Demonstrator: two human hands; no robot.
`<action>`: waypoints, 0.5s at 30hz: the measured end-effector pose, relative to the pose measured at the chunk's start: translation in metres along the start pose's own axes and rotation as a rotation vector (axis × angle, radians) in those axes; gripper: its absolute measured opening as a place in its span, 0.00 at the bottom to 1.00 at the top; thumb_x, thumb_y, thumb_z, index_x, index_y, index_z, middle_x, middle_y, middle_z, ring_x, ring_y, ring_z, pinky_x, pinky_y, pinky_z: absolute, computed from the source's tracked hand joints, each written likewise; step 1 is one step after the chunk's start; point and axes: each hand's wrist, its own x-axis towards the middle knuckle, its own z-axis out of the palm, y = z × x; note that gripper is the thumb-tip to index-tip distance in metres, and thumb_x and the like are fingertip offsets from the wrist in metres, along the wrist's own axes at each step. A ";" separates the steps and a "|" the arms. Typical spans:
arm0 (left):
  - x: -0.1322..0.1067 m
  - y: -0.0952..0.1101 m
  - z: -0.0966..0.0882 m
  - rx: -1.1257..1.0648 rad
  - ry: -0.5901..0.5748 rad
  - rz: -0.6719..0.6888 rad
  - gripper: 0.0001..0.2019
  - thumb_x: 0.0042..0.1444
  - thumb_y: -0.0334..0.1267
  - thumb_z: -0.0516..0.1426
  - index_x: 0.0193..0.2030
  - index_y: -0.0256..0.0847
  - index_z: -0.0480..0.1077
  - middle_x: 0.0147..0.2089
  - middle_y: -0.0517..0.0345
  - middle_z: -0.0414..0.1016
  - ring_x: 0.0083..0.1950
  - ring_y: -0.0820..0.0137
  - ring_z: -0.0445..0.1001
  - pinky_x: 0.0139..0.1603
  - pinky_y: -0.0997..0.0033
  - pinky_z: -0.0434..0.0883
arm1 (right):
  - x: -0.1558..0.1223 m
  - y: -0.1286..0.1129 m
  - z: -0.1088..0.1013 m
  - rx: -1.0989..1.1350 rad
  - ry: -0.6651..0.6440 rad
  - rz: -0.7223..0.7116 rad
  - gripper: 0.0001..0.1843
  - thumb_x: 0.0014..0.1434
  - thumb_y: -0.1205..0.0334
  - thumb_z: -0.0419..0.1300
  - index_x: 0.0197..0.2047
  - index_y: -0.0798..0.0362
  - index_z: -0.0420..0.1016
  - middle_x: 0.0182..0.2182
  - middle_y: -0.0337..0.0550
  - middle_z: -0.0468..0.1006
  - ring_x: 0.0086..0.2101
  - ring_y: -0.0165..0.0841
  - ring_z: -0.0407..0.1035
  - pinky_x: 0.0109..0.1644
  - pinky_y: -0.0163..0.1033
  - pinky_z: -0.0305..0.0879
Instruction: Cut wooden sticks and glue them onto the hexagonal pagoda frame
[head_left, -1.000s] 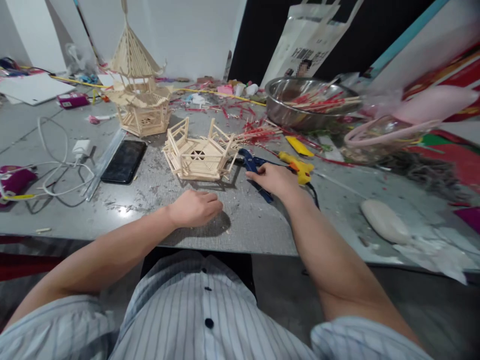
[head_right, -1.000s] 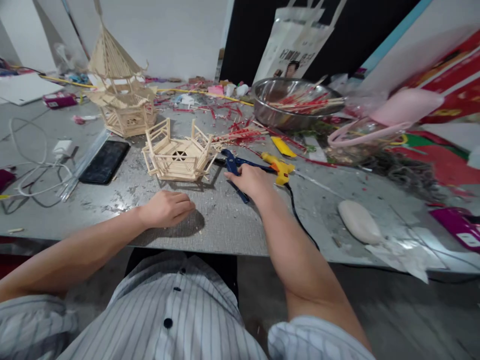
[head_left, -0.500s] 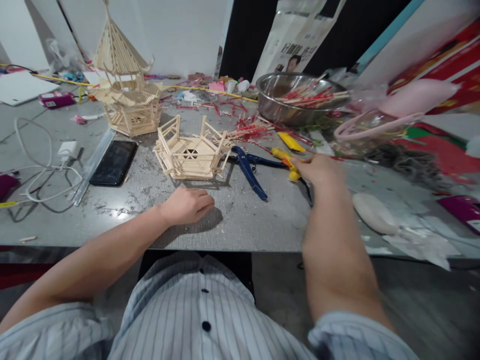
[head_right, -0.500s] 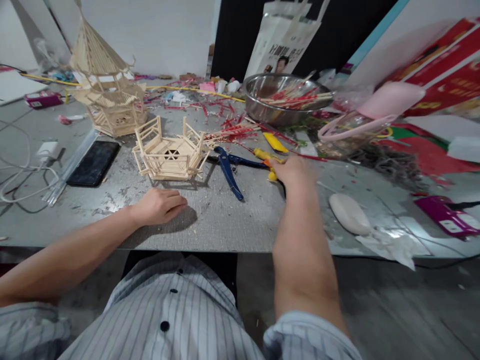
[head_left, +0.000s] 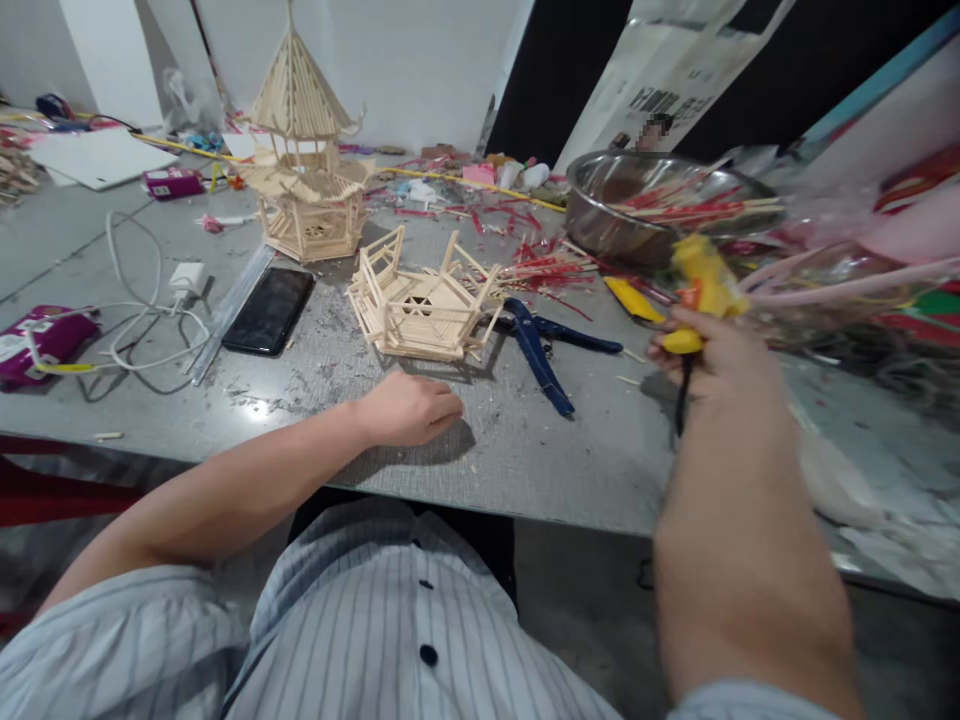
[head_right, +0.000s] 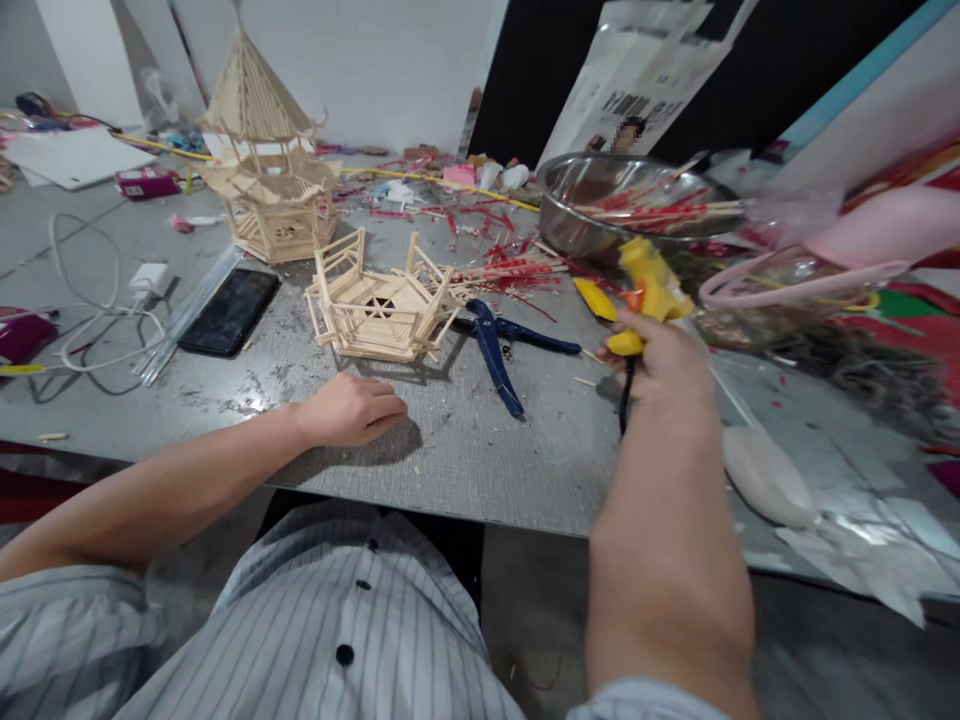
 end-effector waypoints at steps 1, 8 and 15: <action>0.000 0.001 0.000 0.000 -0.011 0.002 0.14 0.65 0.37 0.48 0.37 0.37 0.74 0.32 0.55 0.78 0.30 0.72 0.75 0.25 0.71 0.58 | -0.002 -0.007 0.004 0.082 -0.033 0.020 0.09 0.44 0.60 0.63 0.24 0.49 0.64 0.18 0.33 0.63 0.18 0.26 0.62 0.23 0.35 0.64; 0.002 0.004 0.001 -0.006 -0.058 0.000 0.11 0.63 0.37 0.51 0.36 0.37 0.74 0.33 0.56 0.78 0.31 0.71 0.76 0.25 0.71 0.59 | -0.048 -0.061 0.066 0.352 -0.216 -0.136 0.20 0.32 0.53 0.72 0.24 0.51 0.68 0.23 0.38 0.75 0.17 0.26 0.65 0.17 0.33 0.62; 0.001 0.004 0.004 -0.027 -0.056 0.029 0.09 0.62 0.37 0.53 0.36 0.38 0.74 0.33 0.56 0.78 0.31 0.71 0.75 0.26 0.71 0.60 | -0.092 -0.100 0.106 0.041 -0.679 -0.306 0.16 0.33 0.68 0.71 0.30 0.55 0.76 0.26 0.40 0.80 0.13 0.22 0.60 0.14 0.32 0.55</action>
